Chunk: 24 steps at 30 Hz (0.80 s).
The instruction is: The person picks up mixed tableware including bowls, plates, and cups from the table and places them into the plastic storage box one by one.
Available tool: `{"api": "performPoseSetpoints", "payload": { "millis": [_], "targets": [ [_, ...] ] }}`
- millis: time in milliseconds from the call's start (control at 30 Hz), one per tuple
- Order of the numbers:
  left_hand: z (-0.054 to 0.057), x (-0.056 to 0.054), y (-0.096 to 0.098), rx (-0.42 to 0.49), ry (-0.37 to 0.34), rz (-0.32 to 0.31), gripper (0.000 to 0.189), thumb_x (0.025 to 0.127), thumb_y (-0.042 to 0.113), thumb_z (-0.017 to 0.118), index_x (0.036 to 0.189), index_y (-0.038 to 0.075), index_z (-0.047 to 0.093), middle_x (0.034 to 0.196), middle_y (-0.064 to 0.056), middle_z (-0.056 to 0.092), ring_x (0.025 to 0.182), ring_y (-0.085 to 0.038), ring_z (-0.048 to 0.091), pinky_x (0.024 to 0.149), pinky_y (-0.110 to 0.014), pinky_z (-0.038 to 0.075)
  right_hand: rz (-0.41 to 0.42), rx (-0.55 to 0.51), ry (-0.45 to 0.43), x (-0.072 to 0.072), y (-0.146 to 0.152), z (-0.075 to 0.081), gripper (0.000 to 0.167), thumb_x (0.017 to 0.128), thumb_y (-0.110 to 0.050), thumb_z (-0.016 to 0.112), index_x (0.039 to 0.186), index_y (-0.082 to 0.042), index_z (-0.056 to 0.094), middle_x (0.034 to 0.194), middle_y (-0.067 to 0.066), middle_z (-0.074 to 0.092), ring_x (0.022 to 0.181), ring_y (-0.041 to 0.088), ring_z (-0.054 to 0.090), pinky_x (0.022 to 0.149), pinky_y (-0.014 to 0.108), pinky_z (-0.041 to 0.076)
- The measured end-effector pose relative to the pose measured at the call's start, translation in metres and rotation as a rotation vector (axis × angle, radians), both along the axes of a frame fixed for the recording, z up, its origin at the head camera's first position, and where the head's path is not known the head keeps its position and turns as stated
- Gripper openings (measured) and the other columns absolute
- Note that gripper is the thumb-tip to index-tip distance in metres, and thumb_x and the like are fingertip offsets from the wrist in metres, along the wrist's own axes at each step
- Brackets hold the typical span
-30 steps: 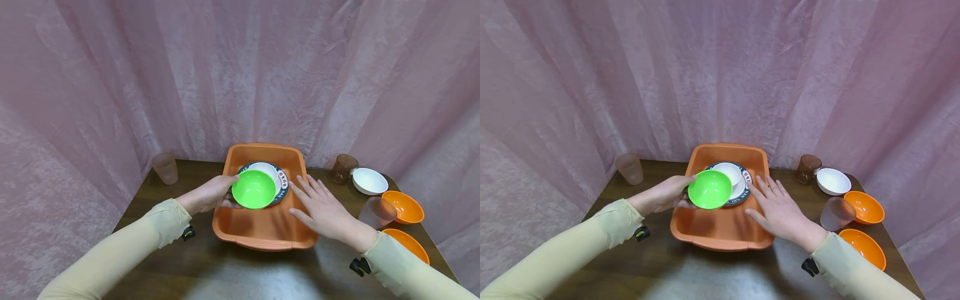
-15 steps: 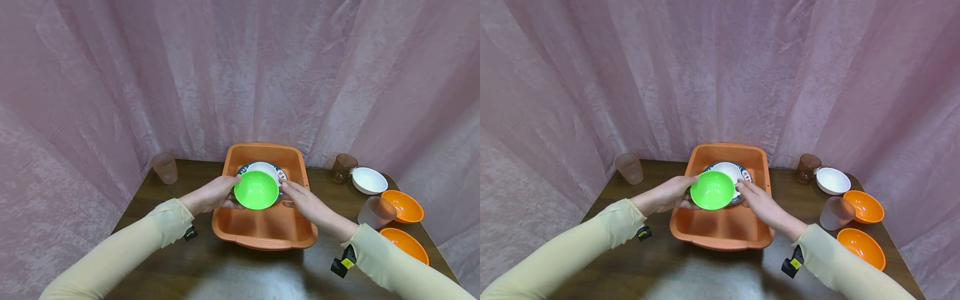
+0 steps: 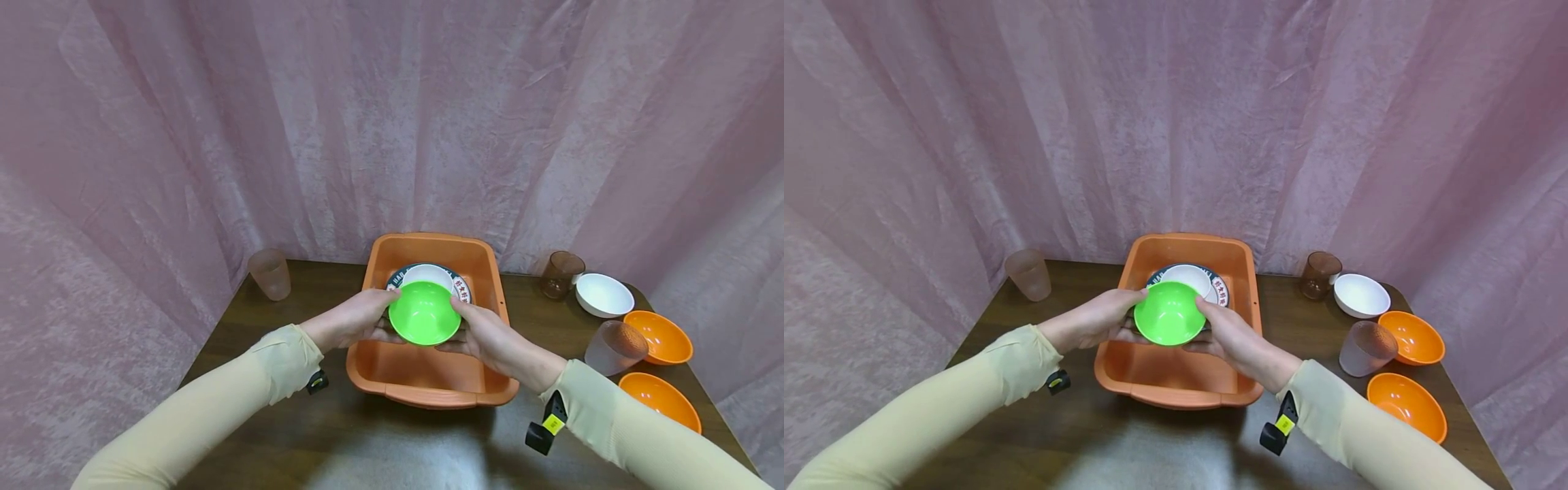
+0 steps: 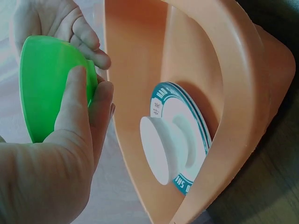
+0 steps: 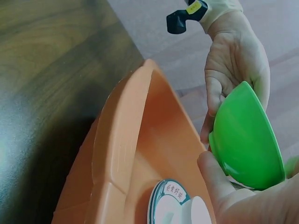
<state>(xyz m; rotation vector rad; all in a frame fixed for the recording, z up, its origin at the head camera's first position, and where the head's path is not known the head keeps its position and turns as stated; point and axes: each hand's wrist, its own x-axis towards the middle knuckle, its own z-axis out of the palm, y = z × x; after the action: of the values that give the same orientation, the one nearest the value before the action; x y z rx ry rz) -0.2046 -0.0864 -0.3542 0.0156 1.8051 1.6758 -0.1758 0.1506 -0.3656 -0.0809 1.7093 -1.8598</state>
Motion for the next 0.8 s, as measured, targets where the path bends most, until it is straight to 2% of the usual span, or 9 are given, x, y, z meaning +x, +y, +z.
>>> {"api": "performPoseSetpoints", "payload": {
  "millis": [167,333,600,800],
  "targets": [
    [-0.0023,0.0001,0.0003,0.015,0.004,-0.009,0.05,0.111,0.034,0.034,0.141,-0.004,0.044,0.116,-0.018,0.065,0.095,-0.023,0.072,0.093,-0.05,0.057,-0.012,0.019,-0.005,-0.0014,-0.0001,-0.0027,0.057,0.112,-0.039,0.026,0.151,0.002,0.032,0.132,0.017,0.063,0.11,0.023,0.07,0.102,0.046,0.055],
    [-0.004,-0.0004,0.0006,0.01,0.003,-0.004,0.048,0.111,0.033,0.035,0.141,-0.003,0.045,0.116,-0.018,0.066,0.094,-0.023,0.073,0.088,-0.047,0.06,-0.007,0.051,-0.001,-0.0018,0.0006,-0.0031,0.057,0.112,-0.041,0.026,0.148,0.002,0.037,0.118,0.01,0.07,0.1,0.022,0.072,0.095,0.045,0.058],
    [-0.0085,-0.0004,0.0009,-0.004,-0.003,-0.007,0.05,0.112,0.036,0.035,0.141,-0.004,0.046,0.111,-0.016,0.067,0.095,-0.024,0.073,0.089,-0.047,0.06,0.012,0.065,0.022,-0.0028,0.0025,-0.0046,0.056,0.112,-0.036,0.026,0.146,0.007,0.036,0.114,0.01,0.07,0.096,0.022,0.07,0.088,0.039,0.059],
    [-0.0099,0.0015,0.0006,-0.084,0.013,-0.03,0.052,0.111,0.041,0.035,0.139,-0.001,0.05,0.109,-0.014,0.066,0.097,-0.028,0.074,0.095,-0.051,0.056,-0.005,0.08,0.016,-0.004,0.0023,-0.0056,0.053,0.112,-0.033,0.028,0.146,0.008,0.035,0.118,0.014,0.067,0.098,0.022,0.071,0.089,0.04,0.06]
  ]
}}
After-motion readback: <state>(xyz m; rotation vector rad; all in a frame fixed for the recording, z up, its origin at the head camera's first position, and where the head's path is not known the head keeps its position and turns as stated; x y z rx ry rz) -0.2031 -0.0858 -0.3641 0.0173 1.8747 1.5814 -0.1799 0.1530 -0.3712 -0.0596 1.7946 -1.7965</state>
